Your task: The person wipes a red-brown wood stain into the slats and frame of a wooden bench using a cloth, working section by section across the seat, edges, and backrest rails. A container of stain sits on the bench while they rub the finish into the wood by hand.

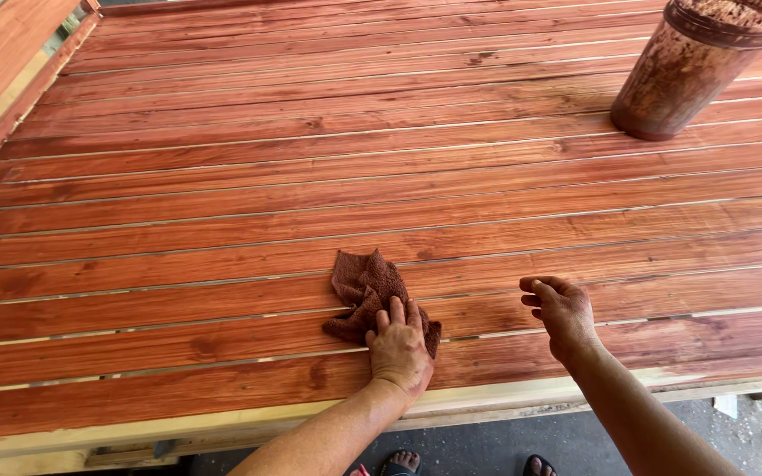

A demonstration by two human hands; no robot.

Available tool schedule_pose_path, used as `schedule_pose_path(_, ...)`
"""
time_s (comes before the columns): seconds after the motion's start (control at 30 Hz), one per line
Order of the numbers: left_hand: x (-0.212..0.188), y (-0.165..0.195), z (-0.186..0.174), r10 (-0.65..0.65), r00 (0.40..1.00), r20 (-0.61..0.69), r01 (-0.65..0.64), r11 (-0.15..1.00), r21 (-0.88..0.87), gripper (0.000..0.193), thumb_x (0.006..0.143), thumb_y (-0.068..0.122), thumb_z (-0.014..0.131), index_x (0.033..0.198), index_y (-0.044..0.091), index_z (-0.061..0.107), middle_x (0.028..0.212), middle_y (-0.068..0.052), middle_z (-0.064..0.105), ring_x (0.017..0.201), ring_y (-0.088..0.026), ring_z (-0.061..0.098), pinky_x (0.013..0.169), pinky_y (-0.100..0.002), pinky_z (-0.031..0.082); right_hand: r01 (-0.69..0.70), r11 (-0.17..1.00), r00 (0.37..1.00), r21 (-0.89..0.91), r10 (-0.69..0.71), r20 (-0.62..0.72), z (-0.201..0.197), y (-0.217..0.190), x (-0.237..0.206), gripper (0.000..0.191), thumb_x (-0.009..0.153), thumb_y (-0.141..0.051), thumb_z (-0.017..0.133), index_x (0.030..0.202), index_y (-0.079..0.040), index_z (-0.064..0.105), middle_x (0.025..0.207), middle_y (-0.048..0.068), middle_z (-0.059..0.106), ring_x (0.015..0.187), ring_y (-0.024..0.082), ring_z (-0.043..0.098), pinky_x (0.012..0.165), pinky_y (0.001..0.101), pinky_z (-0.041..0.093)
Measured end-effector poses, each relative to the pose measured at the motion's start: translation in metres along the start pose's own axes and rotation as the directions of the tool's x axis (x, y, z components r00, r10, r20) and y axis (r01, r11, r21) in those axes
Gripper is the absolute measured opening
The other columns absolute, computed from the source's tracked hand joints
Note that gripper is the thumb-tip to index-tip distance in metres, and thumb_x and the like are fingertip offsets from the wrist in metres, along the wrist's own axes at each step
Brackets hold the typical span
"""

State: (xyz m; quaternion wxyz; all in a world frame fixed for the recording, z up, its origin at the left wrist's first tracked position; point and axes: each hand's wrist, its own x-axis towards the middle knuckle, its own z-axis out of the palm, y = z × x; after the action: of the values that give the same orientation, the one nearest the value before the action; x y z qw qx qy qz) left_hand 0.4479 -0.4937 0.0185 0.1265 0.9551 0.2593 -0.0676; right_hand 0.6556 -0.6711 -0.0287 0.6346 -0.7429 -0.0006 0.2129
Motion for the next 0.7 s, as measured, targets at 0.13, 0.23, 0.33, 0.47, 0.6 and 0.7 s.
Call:
schedule_pose_path(0.13,0.006,0.036,0.004,-0.005,0.999,-0.037,0.005,1.000,0.002,0.083,0.084,0.015,0.068,0.157,0.001,0.029,0.154,-0.021,0.028,0.121,-0.036,0.042,0.095,-0.053,0.046,-0.002,1.000,1.000,-0.025,0.002,0.012,-0.031,-0.006,0.014,0.023,0.102,-0.018,0.058,0.113,-0.006,0.074,0.110,0.005,0.076,0.100,0.018,0.070,0.088,0.0369,0.054)
schedule_pose_path(0.23,0.014,0.062,0.012,-0.060,0.998,-0.008,0.060,0.998,-0.026,0.082,0.084,0.013,0.066,0.157,0.001,0.031,0.155,-0.019,0.030,0.123,-0.034,0.043,0.094,-0.051,0.047,0.006,0.999,1.000,-0.049,-0.005,0.012,-0.063,-0.011,0.028,0.023,0.103,-0.019,0.059,0.113,-0.005,0.075,0.109,0.006,0.076,0.100,0.018,0.070,0.087,0.0381,0.053)
schedule_pose_path(0.33,0.021,0.084,0.021,-0.076,0.990,-0.122,0.074,0.997,-0.018,0.077,0.083,0.014,0.067,0.153,0.001,0.036,0.156,-0.021,0.030,0.121,-0.036,0.043,0.093,-0.053,0.047,0.040,0.998,0.999,-0.051,-0.039,0.019,-0.098,-0.014,0.046,0.023,0.102,-0.018,0.058,0.113,-0.006,0.075,0.110,0.005,0.076,0.099,0.019,0.070,0.087,0.0373,0.053)
schedule_pose_path(0.47,0.029,0.103,0.030,-0.163,0.971,-0.173,0.156,0.986,-0.053,0.076,0.080,0.015,0.069,0.149,0.004,0.041,0.154,-0.018,0.033,0.122,-0.037,0.044,0.092,-0.054,0.048,0.039,0.998,0.998,-0.051,-0.036,0.059,-0.133,-0.012,0.068,0.023,0.103,-0.019,0.058,0.113,-0.005,0.074,0.110,0.005,0.076,0.099,0.018,0.069,0.086,0.0371,0.053)
schedule_pose_path(0.6,0.035,0.121,0.035,-0.216,0.958,-0.189,0.207,0.976,-0.066,0.074,0.080,0.015,0.069,0.148,0.004,0.043,0.148,-0.016,0.037,0.122,-0.037,0.044,0.091,-0.054,0.049,0.046,0.997,0.993,-0.070,-0.038,0.109,-0.158,-0.011,0.084,0.023,0.103,-0.018,0.058,0.112,-0.005,0.074,0.111,0.007,0.076,0.098,0.018,0.070,0.086,0.0374,0.053)
schedule_pose_path(0.7,0.041,0.140,0.039,-0.222,0.957,-0.187,0.213,0.975,-0.067,0.072,0.080,0.015,0.069,0.147,0.005,0.044,0.143,-0.015,0.040,0.121,-0.037,0.045,0.091,-0.054,0.049,0.062,0.996,0.987,-0.065,-0.052,0.149,-0.172,-0.011,0.095,0.023,0.103,-0.018,0.058,0.112,-0.004,0.074,0.111,0.007,0.076,0.098,0.018,0.069,0.086,0.0377,0.053)
